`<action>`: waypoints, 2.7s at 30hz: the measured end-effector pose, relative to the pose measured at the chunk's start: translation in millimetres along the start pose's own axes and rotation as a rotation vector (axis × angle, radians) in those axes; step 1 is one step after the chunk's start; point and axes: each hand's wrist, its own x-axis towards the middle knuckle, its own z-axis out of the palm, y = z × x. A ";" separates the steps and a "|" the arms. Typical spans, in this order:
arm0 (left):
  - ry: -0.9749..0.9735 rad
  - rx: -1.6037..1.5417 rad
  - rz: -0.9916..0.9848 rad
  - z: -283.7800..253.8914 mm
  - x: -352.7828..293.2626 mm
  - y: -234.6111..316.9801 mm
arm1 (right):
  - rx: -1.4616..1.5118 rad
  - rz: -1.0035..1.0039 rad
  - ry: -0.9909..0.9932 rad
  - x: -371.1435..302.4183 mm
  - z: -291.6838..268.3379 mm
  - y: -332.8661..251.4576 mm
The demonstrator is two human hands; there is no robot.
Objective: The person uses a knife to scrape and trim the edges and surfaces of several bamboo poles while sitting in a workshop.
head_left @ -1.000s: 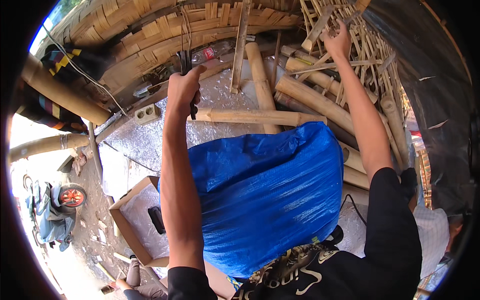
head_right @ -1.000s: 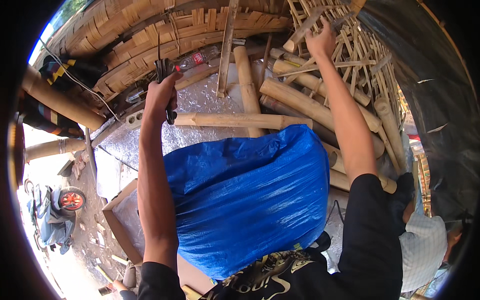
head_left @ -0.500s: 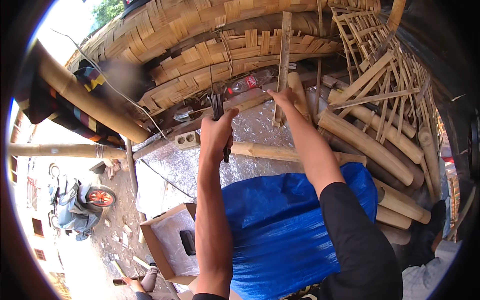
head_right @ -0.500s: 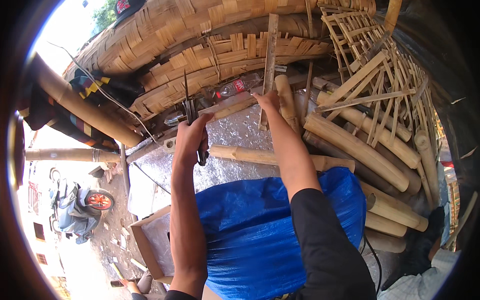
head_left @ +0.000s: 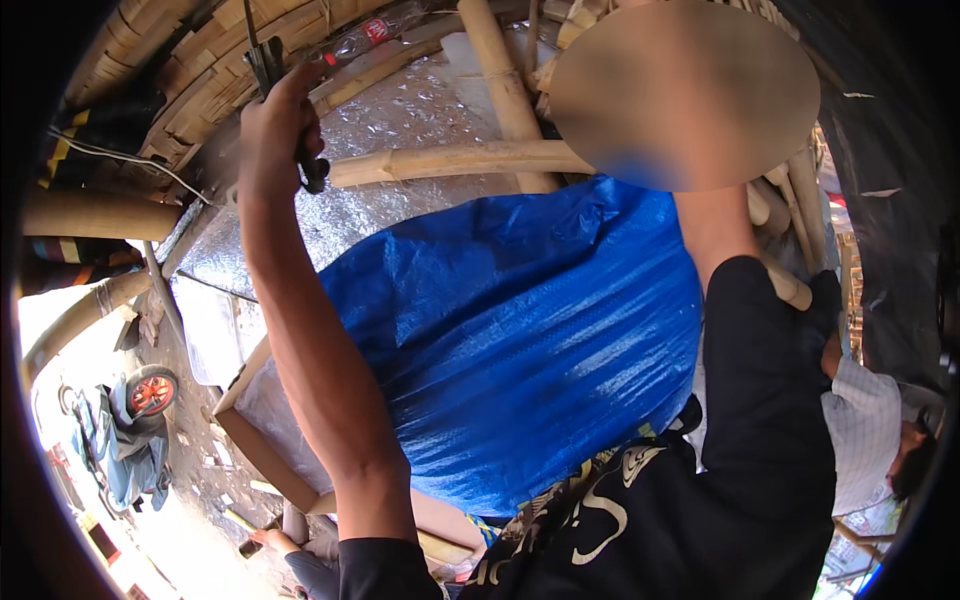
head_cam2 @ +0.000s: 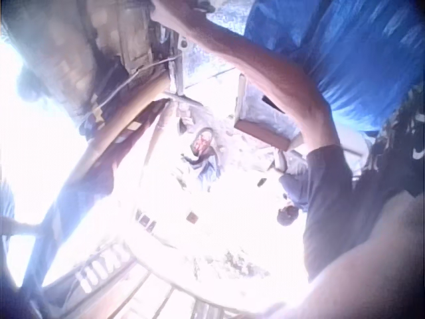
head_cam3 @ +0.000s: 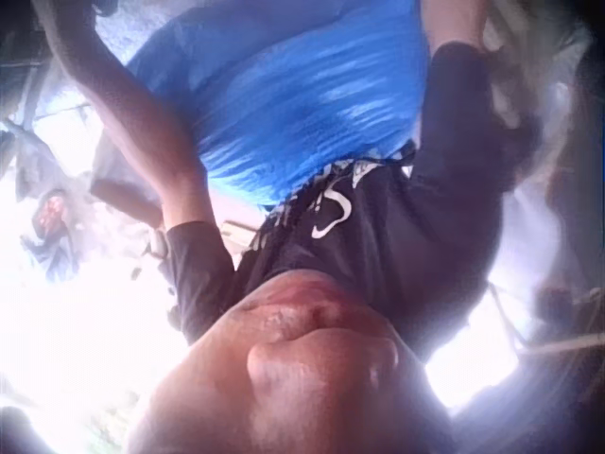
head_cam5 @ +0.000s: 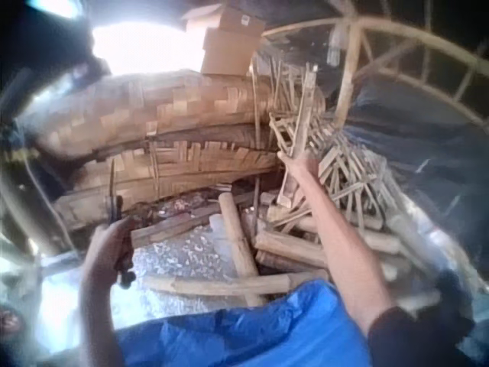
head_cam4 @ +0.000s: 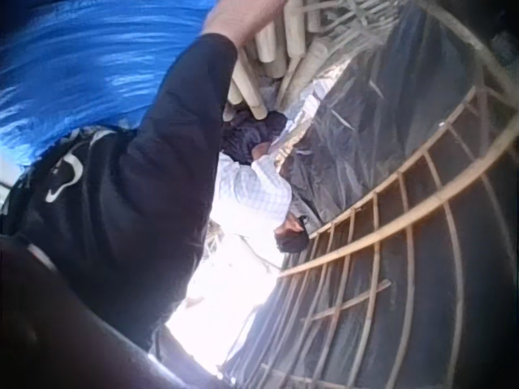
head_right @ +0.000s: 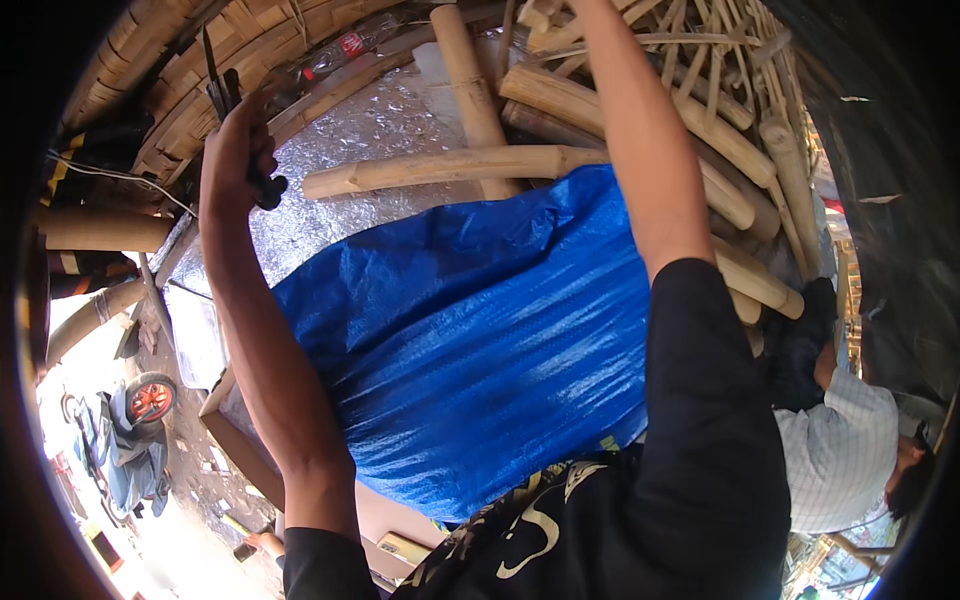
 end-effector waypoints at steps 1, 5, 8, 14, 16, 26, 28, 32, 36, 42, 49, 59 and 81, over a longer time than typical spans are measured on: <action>-0.018 -0.031 0.063 8.0 -6.8 3.3 | -0.174 -0.256 0.264 4.6 -12.9 12.8; -0.015 -0.055 0.036 -44.1 6.1 -17.3 | 0.167 -0.185 -0.104 -100.0 -90.9 -52.8; -0.019 -0.101 -0.009 -49.4 1.8 -5.8 | 0.304 -0.148 -0.210 -145.9 -94.5 -32.7; 0.066 0.037 0.056 -38.2 -12.7 -10.0 | 0.052 -0.242 -0.679 -259.4 -43.8 17.7; 0.141 0.163 0.067 -53.8 -19.8 -5.7 | 0.199 -0.186 -0.634 -222.2 -54.3 8.6; 0.186 0.245 0.111 -66.9 -33.1 -7.8 | -0.857 0.003 -1.086 -240.5 -293.4 204.6; 0.148 0.264 0.122 -58.4 -32.0 -5.7 | -0.816 0.077 -1.035 -244.9 -299.1 174.4; 0.089 0.331 0.180 -23.8 -22.4 -0.6 | -0.443 0.105 -0.645 -188.4 -381.4 181.5; 0.146 0.253 0.186 -37.9 -15.4 -18.0 | -0.265 -0.010 -0.118 -142.6 -445.3 96.1; 0.124 0.200 0.151 -36.5 -35.6 -0.3 | 0.265 -0.381 0.040 -128.1 -447.9 -21.1; 0.258 0.092 0.147 -62.3 -58.9 21.1 | 0.721 -1.084 -0.130 -140.6 -290.8 -113.0; 0.205 -0.426 0.142 -91.5 -121.2 34.9 | 1.107 -0.403 -0.302 -212.5 -120.9 -244.4; -0.047 -0.352 0.194 -38.7 -168.6 95.5 | 0.791 -0.352 -0.325 -215.5 -56.2 -273.9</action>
